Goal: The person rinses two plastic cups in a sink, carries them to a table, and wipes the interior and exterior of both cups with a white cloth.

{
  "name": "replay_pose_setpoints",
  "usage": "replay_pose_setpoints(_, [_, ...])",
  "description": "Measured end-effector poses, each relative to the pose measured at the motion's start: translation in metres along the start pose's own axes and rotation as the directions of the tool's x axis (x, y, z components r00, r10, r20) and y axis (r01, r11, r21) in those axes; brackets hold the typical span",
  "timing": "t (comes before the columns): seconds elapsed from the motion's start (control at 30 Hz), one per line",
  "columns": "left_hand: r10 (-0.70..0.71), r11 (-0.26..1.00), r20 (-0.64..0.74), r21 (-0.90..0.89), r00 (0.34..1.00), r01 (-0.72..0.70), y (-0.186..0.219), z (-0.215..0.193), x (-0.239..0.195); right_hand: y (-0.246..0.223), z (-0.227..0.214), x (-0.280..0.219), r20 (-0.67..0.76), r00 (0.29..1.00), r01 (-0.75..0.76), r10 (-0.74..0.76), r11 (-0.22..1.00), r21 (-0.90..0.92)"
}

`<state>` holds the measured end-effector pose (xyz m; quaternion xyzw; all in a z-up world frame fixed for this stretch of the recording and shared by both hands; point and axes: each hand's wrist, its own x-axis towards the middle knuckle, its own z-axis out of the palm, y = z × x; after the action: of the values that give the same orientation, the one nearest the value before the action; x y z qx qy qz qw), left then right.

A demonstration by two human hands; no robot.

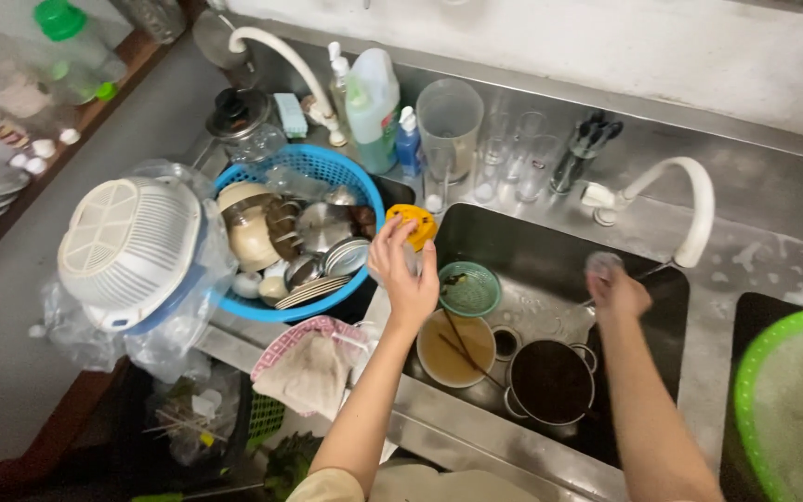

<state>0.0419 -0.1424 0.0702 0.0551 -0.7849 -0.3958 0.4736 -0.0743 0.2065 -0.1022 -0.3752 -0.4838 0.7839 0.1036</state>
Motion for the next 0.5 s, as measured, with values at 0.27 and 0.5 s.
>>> replay_pose_setpoints(0.27, [-0.070,0.989,0.272,-0.106,0.960,0.103,0.034,0.037,-0.011,-0.052,-0.035,0.024,0.045,0.998,0.044,-0.042,0.999,-0.027])
replay_pose_setpoints(0.5, [-0.147,0.958,0.743,-0.057,0.653,0.280,0.024,0.122,-0.060,-0.054,-0.031,0.033,0.147,0.989,0.031,-0.025,0.999,-0.039])
